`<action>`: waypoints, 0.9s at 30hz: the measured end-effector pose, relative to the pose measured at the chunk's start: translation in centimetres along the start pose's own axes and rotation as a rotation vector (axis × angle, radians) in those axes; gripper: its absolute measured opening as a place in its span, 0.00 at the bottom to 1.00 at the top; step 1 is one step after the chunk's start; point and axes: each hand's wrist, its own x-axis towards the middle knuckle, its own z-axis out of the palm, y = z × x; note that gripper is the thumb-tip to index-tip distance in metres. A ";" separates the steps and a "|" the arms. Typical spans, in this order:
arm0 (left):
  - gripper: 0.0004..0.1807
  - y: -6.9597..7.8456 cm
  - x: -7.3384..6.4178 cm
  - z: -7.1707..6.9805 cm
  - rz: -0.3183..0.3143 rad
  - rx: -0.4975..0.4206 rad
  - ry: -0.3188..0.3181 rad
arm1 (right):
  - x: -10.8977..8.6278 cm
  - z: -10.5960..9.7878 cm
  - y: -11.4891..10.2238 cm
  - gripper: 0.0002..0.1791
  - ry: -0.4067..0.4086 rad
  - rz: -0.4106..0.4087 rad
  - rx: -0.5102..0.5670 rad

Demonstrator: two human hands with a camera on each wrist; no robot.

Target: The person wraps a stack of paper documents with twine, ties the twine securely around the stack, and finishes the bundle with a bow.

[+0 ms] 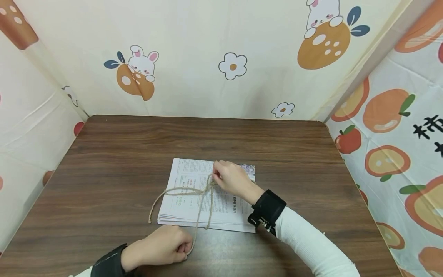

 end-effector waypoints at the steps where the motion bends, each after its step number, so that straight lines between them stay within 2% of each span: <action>1: 0.13 0.0 0.1 0.0 -0.024 -0.001 0.000 | 0.0 0.0 0.0 0.05 -0.001 0.002 0.000; 6: 0.11 -0.6 0.7 -0.9 -0.161 -0.025 0.017 | -0.2 0.0 0.0 0.05 0.001 0.004 0.012; 9: 0.10 -1.0 1.0 -1.7 -0.183 -0.021 0.038 | -0.4 0.1 0.1 0.05 0.002 0.001 0.013; 13: 0.09 -1.6 1.7 -3.1 -0.213 0.012 0.097 | -0.6 0.2 0.1 0.04 0.003 -0.001 0.009; 18: 0.05 -2.8 4.3 -5.4 -0.290 0.005 0.238 | -0.8 0.1 0.0 0.05 0.013 0.003 0.014; 20: 0.05 -3.3 5.6 -6.0 -0.312 -0.029 0.262 | -0.9 0.1 -0.1 0.06 0.016 0.012 0.014; 22: 0.06 -3.7 6.8 -6.4 -0.331 -0.061 0.248 | -1.0 0.1 -0.1 0.06 0.016 0.020 0.015; 27: 0.11 -4.6 8.9 -6.3 -0.391 -0.078 0.139 | -1.2 0.2 -0.2 0.06 0.021 0.017 0.016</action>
